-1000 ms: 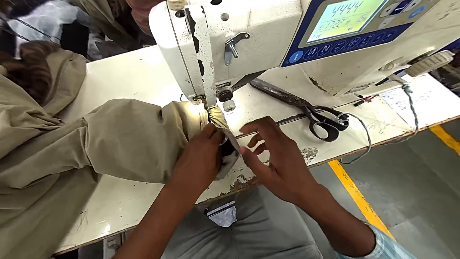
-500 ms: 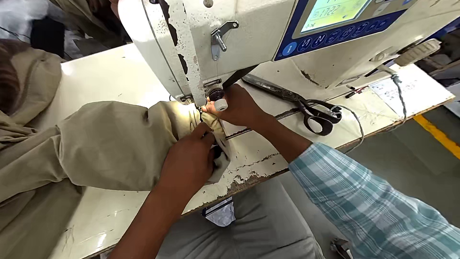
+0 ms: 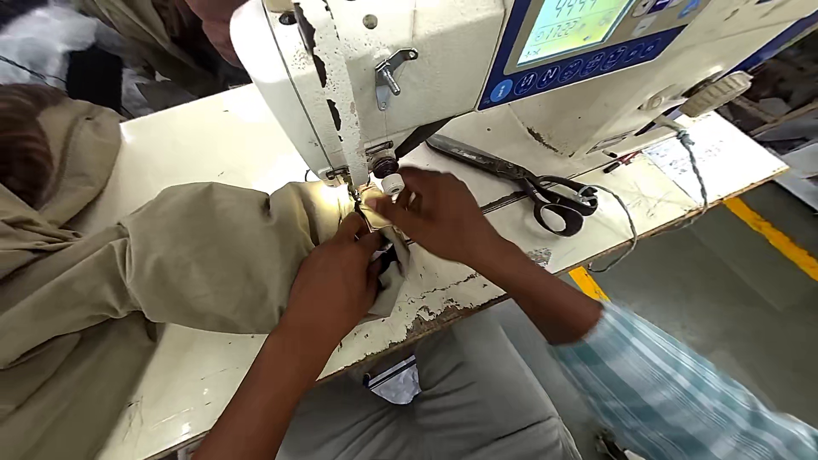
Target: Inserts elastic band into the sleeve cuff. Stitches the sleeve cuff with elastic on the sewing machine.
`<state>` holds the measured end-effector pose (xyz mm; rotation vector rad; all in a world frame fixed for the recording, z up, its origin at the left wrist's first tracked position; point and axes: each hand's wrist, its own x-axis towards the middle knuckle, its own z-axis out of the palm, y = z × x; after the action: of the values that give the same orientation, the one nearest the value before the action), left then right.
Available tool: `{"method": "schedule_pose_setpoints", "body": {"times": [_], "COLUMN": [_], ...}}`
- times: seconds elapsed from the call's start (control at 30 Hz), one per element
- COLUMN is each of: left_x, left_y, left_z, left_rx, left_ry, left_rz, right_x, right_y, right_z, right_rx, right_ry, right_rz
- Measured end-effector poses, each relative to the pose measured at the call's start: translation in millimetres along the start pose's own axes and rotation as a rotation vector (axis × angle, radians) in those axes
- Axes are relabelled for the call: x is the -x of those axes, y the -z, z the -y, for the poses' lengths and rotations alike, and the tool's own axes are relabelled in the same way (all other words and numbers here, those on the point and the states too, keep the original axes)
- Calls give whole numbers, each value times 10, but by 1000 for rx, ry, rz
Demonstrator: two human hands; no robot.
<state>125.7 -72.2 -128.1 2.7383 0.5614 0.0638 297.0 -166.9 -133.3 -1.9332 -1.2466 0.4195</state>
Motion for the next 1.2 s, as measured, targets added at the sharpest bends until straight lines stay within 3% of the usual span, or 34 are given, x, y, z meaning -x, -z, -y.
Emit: {"method": "schedule_pose_setpoints", "body": {"times": [0.07,0.2,0.3,0.37,0.5,0.57,0.63,0.77,0.87,1.2], "left_x": [5,-13,-13,-1,-14,-12,-12,-14,-12,-23], "left_y": [1,-32,-9,28,88,84,67,76,89,74], "left_z": [-11,24,38,19,12,5,-4,-38,-30,-21], "left_rx": [16,7,15,13,36,19,-11,-46,-39,-53], "left_ry": [11,-33,-36,-27,-15,-25,-37,-24,-28,-33], "left_rz": [-13,-29,-10,12,80,70,59,98,114,99], "right_x": [297,547,582,625,525,349,167,-68,-115,-72], "right_y": [111,67,8,-43,109,185,180,195,241,61], "right_z": [112,161,252,310,266,208,157,236,294,257], "right_rx": [49,207,401,473,226,150,188,336,381,393], "right_ry": [-28,15,230,339,158,81,62,-29,-38,-28], "right_rz": [114,25,-129,-128,22,-10,30,336,397,254]}}
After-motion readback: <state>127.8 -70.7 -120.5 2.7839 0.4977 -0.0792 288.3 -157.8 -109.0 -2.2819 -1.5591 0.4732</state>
